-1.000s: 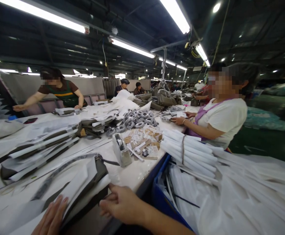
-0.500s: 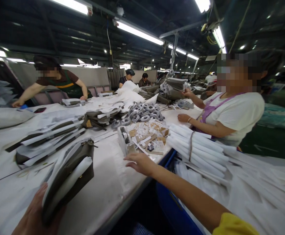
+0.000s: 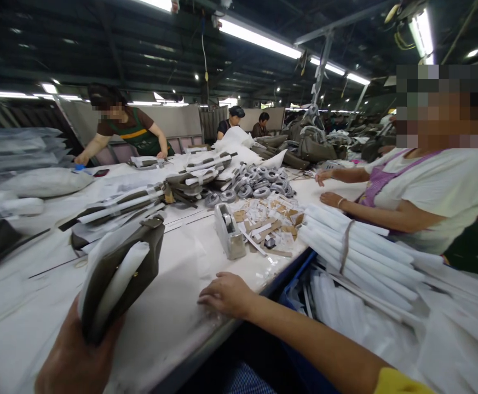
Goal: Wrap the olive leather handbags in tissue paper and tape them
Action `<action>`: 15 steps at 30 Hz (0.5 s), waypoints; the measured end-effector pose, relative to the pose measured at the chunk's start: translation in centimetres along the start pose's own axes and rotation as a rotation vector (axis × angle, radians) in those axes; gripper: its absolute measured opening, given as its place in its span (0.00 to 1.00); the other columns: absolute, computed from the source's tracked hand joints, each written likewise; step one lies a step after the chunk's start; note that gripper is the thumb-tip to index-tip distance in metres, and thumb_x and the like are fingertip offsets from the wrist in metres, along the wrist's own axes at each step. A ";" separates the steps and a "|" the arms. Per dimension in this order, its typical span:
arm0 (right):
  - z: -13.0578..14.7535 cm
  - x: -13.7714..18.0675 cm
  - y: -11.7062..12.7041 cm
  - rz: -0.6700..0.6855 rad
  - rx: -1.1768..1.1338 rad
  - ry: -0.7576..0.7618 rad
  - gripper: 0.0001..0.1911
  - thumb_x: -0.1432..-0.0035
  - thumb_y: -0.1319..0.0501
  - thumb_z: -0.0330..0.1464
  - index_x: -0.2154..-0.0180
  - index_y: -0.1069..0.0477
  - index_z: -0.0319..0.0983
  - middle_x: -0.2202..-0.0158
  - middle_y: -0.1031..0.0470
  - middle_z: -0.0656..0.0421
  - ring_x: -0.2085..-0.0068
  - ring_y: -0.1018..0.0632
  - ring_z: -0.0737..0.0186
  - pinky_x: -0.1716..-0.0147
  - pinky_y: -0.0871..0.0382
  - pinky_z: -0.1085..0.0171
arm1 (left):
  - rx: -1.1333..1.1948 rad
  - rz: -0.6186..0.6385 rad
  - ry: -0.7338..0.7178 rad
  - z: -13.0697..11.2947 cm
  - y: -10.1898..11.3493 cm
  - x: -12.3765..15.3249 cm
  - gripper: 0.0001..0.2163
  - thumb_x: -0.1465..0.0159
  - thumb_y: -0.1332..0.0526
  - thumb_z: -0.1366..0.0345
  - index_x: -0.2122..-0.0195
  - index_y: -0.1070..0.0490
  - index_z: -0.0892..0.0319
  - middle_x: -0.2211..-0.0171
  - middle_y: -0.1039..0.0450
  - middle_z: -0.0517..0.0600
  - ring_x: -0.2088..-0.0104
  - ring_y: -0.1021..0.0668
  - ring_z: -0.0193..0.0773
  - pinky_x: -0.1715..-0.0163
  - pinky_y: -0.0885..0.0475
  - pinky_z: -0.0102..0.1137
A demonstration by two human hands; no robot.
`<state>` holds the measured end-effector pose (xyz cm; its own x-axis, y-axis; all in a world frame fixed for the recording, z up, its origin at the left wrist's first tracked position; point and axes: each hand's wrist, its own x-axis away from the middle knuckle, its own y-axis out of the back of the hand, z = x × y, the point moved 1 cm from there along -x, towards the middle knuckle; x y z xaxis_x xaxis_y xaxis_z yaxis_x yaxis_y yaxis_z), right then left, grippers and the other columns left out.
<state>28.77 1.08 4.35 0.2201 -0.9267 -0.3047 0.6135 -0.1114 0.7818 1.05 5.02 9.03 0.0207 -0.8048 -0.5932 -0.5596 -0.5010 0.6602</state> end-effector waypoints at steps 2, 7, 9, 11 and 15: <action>0.3 -1.7 0.6 -0.087 -0.036 -0.058 0.14 0.32 0.44 0.41 0.58 0.20 0.43 0.60 0.17 0.59 0.58 0.19 0.61 0.48 0.31 0.62 | -0.009 -0.019 0.007 0.2 -0.1 0.1 0.31 0.33 0.41 0.54 0.31 0.50 0.48 0.39 0.33 0.56 0.46 0.24 0.59 0.56 0.24 0.47; -2.8 -8.3 -1.0 -0.120 0.121 -0.171 0.24 0.33 0.43 0.34 0.38 0.36 0.34 0.36 0.36 0.45 0.35 0.35 0.52 0.36 0.42 0.54 | -0.039 -0.087 -0.054 0.7 -0.5 0.3 0.32 0.34 0.38 0.57 0.31 0.49 0.49 0.41 0.30 0.55 0.51 0.21 0.55 0.60 0.22 0.42; -3.5 -10.1 -2.9 -0.077 0.148 -0.192 0.31 0.35 0.40 0.38 0.36 0.40 0.30 0.33 0.43 0.39 0.32 0.42 0.44 0.34 0.49 0.47 | -0.060 -0.090 -0.053 1.0 -0.5 0.2 0.32 0.34 0.39 0.58 0.31 0.49 0.49 0.41 0.30 0.55 0.51 0.21 0.55 0.62 0.22 0.41; -3.2 -11.1 -4.9 -0.010 0.165 -0.134 0.34 0.36 0.41 0.43 0.37 0.40 0.29 0.33 0.43 0.38 0.31 0.44 0.42 0.33 0.53 0.44 | -0.064 -0.074 -0.047 1.2 -0.6 0.0 0.32 0.33 0.39 0.58 0.31 0.51 0.48 0.40 0.31 0.55 0.50 0.21 0.55 0.62 0.21 0.41; -1.7 -11.7 -7.5 0.142 0.234 0.011 0.29 0.32 0.48 0.45 0.36 0.41 0.38 0.31 0.45 0.47 0.30 0.46 0.46 0.33 0.59 0.43 | -0.056 -0.071 -0.034 1.6 -0.5 -0.2 0.33 0.34 0.39 0.58 0.30 0.52 0.47 0.39 0.32 0.54 0.49 0.22 0.54 0.60 0.21 0.42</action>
<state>22.87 13.36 1.19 0.3007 -0.9350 -0.1881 0.3845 -0.0616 0.9211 0.02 5.97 8.07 0.0298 -0.7560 -0.6539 -0.5109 -0.5738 0.6401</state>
